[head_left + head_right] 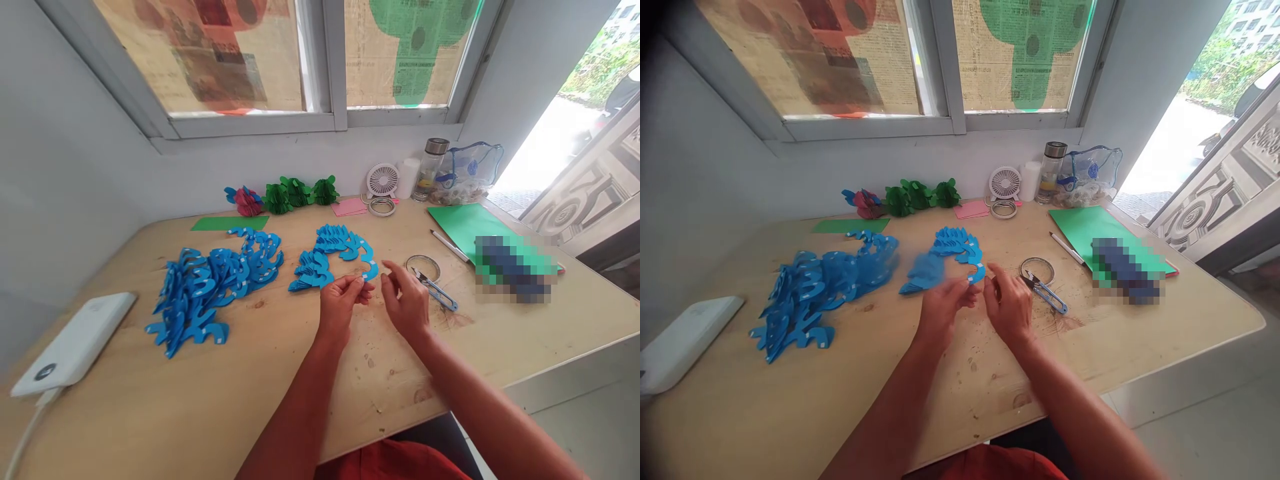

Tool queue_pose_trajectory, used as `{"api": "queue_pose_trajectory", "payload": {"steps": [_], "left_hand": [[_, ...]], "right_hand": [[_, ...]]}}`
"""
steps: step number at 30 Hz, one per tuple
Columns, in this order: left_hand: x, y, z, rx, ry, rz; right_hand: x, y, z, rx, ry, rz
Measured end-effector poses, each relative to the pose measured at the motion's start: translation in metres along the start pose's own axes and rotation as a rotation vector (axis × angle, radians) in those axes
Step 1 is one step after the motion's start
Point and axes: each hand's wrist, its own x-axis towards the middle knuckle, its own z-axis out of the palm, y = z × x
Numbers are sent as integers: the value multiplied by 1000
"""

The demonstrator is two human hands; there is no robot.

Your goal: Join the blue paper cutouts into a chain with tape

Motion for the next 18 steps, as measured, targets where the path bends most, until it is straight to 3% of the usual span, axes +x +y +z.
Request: {"api": "queue_pose_trajectory", "payload": {"steps": [3, 7, 11, 18], "left_hand": [[0, 0, -1, 17, -26, -1], [-1, 0, -2, 40, -108, -10], [-2, 1, -3, 42, -174, -32], [0, 0, 0, 106, -140, -21]], "right_hand": [[7, 5, -1, 224, 7, 274], [13, 3, -4, 610, -236, 480], [15, -2, -6, 761, -267, 565], [14, -6, -6, 706, -264, 579]]}}
